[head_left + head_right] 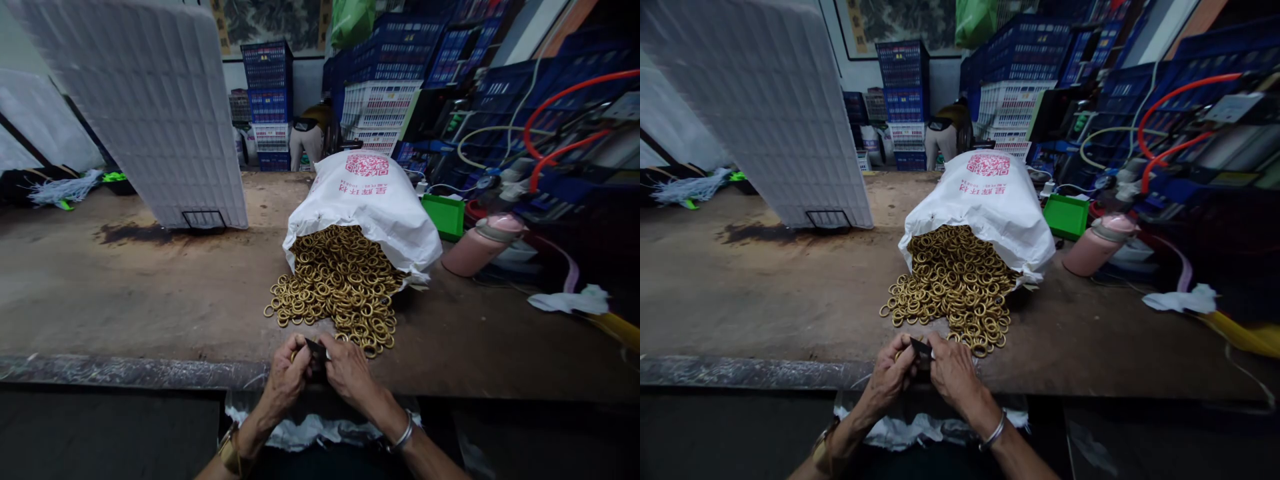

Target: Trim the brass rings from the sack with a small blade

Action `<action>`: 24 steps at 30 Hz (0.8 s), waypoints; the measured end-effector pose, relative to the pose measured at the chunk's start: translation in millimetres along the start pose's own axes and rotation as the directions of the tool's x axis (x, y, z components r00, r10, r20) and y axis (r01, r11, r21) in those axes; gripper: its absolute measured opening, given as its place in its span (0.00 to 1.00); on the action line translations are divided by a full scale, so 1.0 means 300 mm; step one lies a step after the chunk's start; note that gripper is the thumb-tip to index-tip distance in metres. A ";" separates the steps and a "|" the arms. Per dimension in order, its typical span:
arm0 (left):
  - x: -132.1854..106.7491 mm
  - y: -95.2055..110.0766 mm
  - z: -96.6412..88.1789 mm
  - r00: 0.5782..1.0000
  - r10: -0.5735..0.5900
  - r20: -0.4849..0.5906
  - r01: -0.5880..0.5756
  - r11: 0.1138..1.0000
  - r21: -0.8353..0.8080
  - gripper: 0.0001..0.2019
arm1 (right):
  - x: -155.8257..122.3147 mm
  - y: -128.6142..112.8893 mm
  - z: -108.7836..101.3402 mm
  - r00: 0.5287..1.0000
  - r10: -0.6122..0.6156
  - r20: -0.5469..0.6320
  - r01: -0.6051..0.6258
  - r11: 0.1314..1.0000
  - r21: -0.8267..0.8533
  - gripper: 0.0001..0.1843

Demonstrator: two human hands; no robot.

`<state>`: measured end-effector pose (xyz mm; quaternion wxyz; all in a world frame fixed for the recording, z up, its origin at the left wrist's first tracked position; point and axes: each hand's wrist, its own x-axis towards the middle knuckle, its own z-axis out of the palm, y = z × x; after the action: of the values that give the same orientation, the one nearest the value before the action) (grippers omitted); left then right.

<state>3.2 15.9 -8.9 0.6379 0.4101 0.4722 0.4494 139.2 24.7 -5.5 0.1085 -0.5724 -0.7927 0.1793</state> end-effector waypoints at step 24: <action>-0.041 0.042 -0.016 0.990 -0.131 0.057 0.143 0.914 -0.380 0.16 | 0.052 -0.059 0.017 0.948 0.061 0.314 -0.313 0.381 0.870 0.17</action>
<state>-5.7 7.9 5.0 0.7425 0.2503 0.3934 0.4808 117.0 33.8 -3.5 0.2891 -0.4812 -0.5022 0.6578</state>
